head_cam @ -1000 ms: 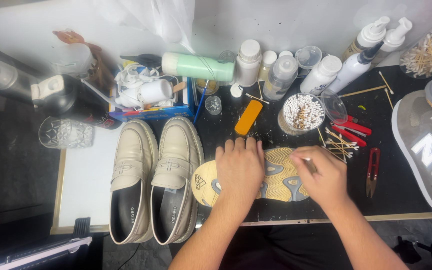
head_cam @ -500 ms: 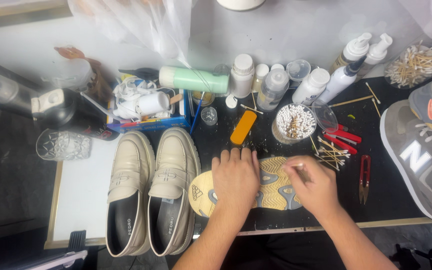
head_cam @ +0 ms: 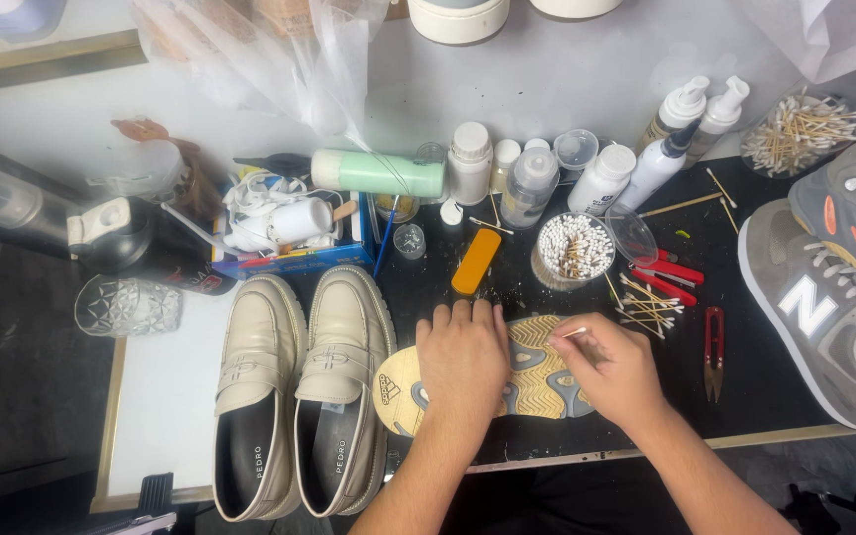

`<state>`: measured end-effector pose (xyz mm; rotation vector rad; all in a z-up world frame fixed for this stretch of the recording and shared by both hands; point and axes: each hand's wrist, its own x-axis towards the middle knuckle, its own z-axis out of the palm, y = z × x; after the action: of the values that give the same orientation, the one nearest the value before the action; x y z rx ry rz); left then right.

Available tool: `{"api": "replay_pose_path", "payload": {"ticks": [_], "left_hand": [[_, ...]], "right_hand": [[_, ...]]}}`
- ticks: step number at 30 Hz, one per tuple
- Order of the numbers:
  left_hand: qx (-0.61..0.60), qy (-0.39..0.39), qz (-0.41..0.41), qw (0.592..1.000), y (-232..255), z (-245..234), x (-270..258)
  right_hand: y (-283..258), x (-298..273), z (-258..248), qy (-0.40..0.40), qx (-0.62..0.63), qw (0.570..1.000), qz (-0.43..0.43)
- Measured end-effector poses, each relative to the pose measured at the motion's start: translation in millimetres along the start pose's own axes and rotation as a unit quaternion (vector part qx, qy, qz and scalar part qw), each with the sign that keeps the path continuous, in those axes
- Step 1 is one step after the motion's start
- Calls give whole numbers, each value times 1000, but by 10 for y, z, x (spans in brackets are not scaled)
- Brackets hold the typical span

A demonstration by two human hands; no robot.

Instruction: The person cleans the sole of a beige sneaker using a cotton swab and a small red utility knife. They meticulously scrub the textured grooves of the outsole and scrape at specific areas to remove dirt or residue. The task is performed on a cluttered workbench with various cleaning supplies and other shoes visible.

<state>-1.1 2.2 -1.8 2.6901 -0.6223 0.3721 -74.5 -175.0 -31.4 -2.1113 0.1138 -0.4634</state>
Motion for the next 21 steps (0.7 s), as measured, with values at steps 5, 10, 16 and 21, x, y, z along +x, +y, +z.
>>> {"api": "replay_pose_path", "payload": {"ticks": [5, 10, 16, 21], "left_hand": [[5, -5, -3, 1000, -2, -1, 23], [5, -2, -2, 1000, 6, -19, 19], [10, 8, -2, 1000, 9, -14, 7], [14, 4, 2, 1000, 12, -31, 5]], "right_hand": [[-46, 38, 27, 33, -65, 996, -57], [-31, 44, 24, 18, -33, 999, -22], [-14, 5, 43, 24, -36, 999, 3], [-14, 18, 72, 15, 17, 999, 38]]}}
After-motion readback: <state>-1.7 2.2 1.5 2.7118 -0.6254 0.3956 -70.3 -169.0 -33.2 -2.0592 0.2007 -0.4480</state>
